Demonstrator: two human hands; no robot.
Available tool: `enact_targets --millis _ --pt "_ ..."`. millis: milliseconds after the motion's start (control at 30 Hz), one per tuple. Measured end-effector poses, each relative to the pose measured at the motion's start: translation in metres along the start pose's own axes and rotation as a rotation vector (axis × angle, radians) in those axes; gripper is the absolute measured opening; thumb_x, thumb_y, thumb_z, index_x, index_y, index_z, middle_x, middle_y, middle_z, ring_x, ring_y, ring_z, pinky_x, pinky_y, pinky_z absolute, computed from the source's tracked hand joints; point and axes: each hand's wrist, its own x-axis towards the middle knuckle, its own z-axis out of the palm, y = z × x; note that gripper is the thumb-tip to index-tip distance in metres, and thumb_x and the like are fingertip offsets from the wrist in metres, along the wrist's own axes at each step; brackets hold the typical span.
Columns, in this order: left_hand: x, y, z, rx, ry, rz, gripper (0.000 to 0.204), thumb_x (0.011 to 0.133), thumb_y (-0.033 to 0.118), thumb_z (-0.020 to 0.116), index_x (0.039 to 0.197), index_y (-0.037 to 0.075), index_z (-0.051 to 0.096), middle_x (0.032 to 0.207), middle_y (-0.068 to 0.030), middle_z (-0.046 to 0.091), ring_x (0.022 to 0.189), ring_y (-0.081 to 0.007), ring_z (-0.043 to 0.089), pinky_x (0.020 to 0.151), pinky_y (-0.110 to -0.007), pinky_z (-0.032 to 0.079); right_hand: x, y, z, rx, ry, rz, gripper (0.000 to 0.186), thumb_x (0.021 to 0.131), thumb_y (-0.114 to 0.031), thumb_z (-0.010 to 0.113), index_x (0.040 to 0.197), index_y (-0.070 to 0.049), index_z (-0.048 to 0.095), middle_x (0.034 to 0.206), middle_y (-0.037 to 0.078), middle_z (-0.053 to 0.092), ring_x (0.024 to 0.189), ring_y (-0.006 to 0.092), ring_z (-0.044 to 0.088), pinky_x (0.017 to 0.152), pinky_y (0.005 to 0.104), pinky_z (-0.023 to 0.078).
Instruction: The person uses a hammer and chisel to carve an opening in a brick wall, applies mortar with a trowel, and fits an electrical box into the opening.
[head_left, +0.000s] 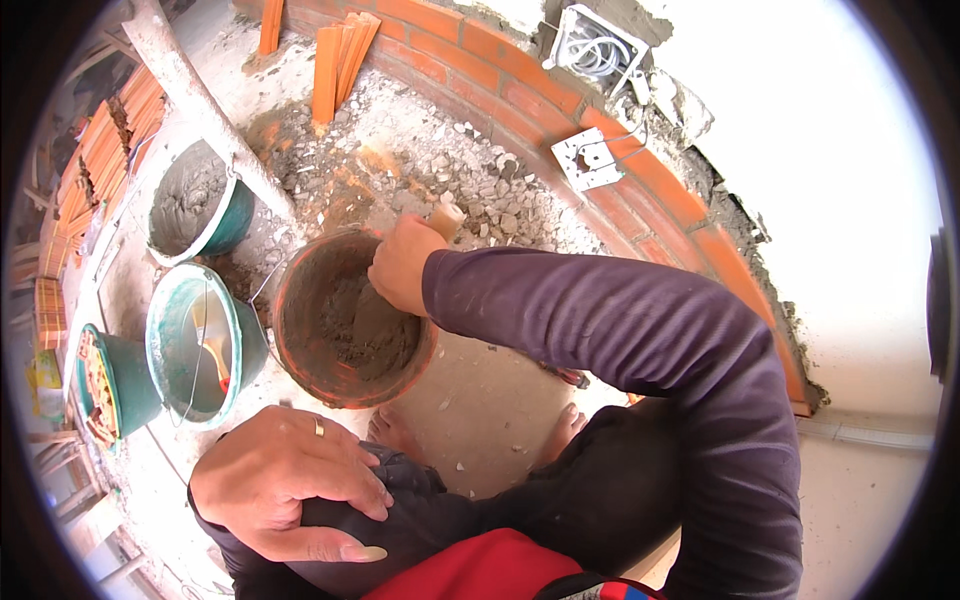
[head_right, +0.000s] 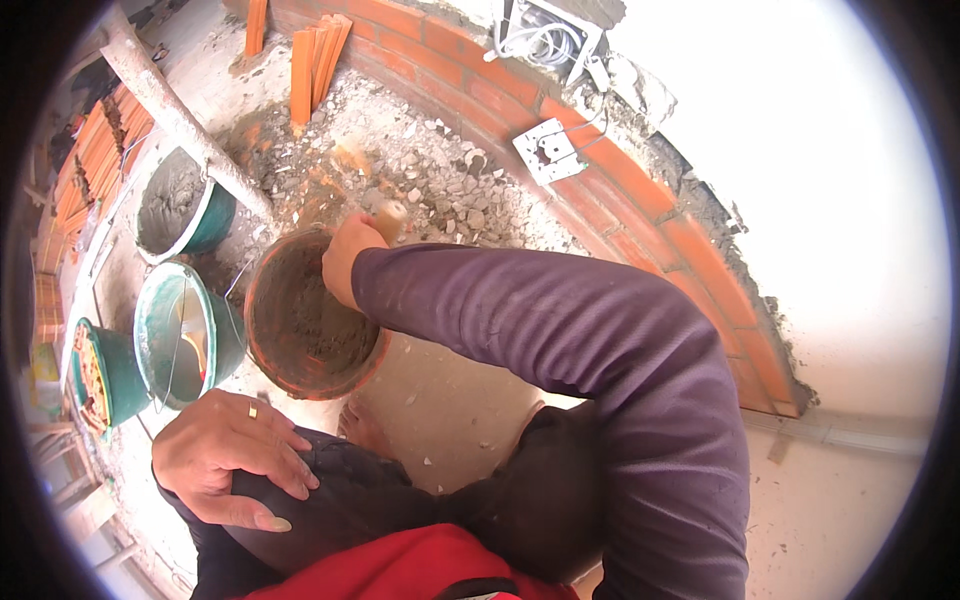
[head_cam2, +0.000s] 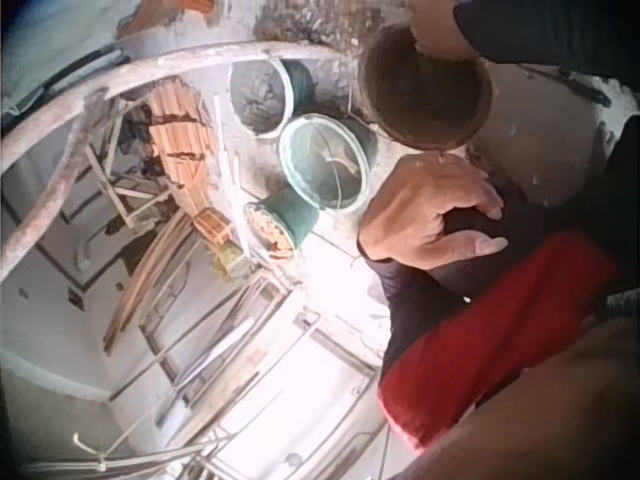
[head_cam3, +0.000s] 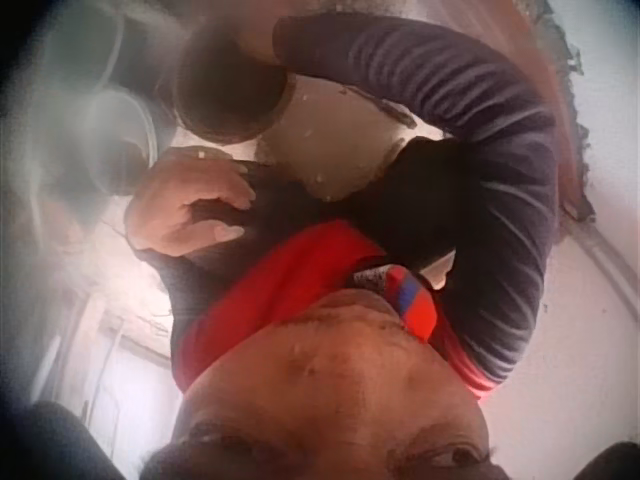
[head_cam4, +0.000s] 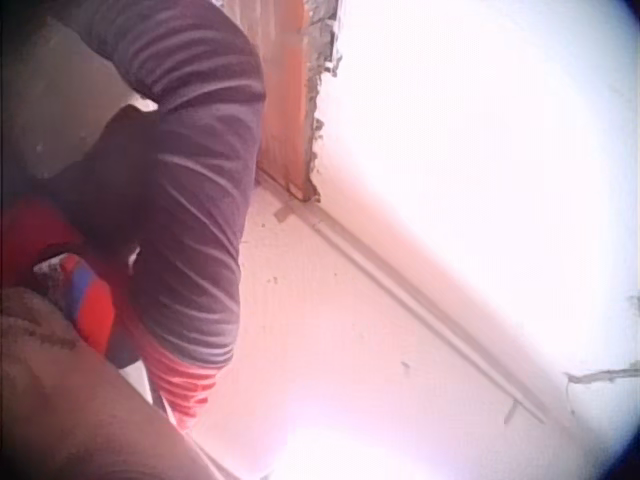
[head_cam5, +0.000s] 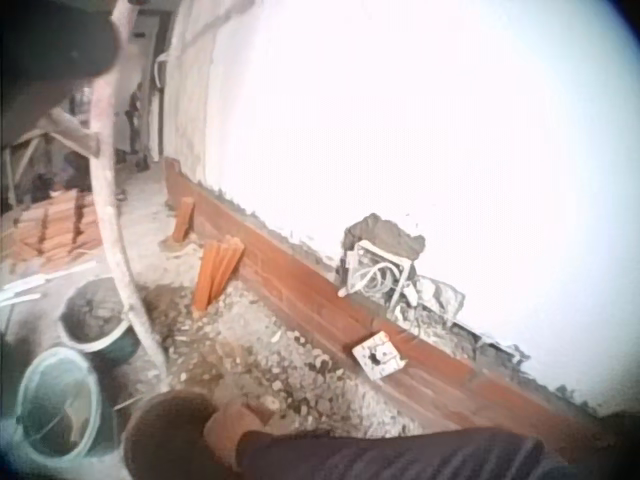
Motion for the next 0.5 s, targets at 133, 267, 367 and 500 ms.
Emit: enact_targets --millis 133,267,367,500 --pt "-0.01 -0.013 -0.005 0.007 -0.018 0.066 0.033 0.078 0.032 0.081 0.092 0.004 0.073 0.092 -0.0073 0.075 0.087 -0.0252 0.073 0.086 -0.039 0.057 -0.027 0.004 -0.018 0.031 -0.122 -0.038 0.015 0.084 -0.019 0.06 0.085 -0.011 0.072 0.083 0.007 0.07 0.077 0.0244 0.068 0.058 0.0385 0.05" --pt "-0.027 -0.011 -0.008 0.021 0.008 0.055 0.033 0.079 0.032 0.08 0.094 0.003 0.073 0.093 -0.0081 0.075 0.088 -0.0258 0.073 0.086 -0.039 0.057 -0.068 0.005 -0.031 0.263 0.091 0.193 0.02 0.082 -0.018 0.061 0.098 -0.008 0.068 0.079 0.01 0.065 0.078 0.0266 0.069 0.056 0.0405 0.051" --pt "-0.024 -0.021 -0.011 0.011 -0.003 0.093 0.034 0.08 0.031 0.079 0.096 0.002 0.073 0.094 -0.0088 0.075 0.088 -0.0267 0.073 0.087 -0.039 0.057 -0.106 0.018 -0.019 0.212 0.088 0.158 0.032 0.083 -0.016 0.06 0.114 -0.01 0.06 0.084 0.01 0.063 0.08 0.0268 0.067 0.062 0.0415 0.052" --pt "-0.015 -0.02 -0.009 -0.022 0.025 0.076 0.03 0.08 0.028 0.079 0.096 0.004 0.072 0.093 -0.009 0.074 0.087 -0.0291 0.072 0.082 -0.038 0.057 -0.145 0.019 0.044 0.097 0.107 0.185 0.034 0.086 -0.018 0.056 0.12 -0.014 0.057 0.093 0.007 0.064 0.085 0.028 0.065 0.072 0.0398 0.051"
